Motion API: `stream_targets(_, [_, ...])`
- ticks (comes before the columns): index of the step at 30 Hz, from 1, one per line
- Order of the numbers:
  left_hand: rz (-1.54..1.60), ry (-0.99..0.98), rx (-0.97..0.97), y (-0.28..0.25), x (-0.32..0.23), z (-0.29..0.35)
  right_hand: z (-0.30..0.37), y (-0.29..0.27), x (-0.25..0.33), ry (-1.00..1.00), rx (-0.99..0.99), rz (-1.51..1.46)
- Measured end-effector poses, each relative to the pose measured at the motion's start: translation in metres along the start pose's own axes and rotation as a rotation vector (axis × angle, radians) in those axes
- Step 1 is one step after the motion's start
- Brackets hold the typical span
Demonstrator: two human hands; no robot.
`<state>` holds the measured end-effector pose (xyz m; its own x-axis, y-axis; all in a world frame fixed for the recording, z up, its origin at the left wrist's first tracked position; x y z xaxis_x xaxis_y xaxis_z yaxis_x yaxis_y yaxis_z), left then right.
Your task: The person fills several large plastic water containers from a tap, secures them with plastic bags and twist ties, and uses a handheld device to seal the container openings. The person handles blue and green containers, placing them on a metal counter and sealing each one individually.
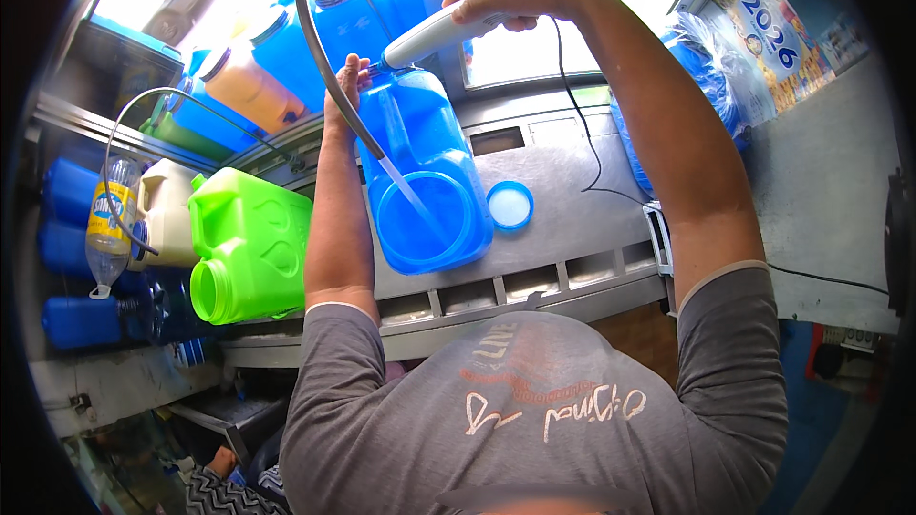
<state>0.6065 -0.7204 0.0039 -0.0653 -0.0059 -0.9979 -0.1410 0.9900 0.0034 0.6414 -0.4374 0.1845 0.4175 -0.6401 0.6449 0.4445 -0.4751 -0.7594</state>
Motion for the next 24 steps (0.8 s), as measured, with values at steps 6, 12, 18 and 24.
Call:
stream_targets(6, [-0.029,-0.079,0.188,0.008,0.003,-0.009,0.011,0.005,-0.024,0.038,-0.032,-0.052])
stream_targets(12, [0.113,-0.159,0.260,-0.001,0.005,-0.009,0.026,0.011,-0.037,0.088,-0.060,-0.180])
stream_targets(18, [0.025,-0.151,0.295,0.003,0.004,-0.014,0.033,0.013,-0.048,0.096,0.002,-0.332])
stream_targets(24, [-0.010,-0.164,0.320,0.008,-0.008,-0.011,0.058,0.011,-0.051,0.013,-0.049,-0.547])
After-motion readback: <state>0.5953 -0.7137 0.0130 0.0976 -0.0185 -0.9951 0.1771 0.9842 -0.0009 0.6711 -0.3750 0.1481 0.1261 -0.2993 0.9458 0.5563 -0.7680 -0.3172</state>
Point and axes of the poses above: each hand's wrist, its own z-axis away from the middle knuckle, its own y-axis out of the palm, x = y × z, the point moved 8 cm from there along -z, towards the middle knuckle, and after that the axes turned 2 degrees about -y, right-handed, at the moved point
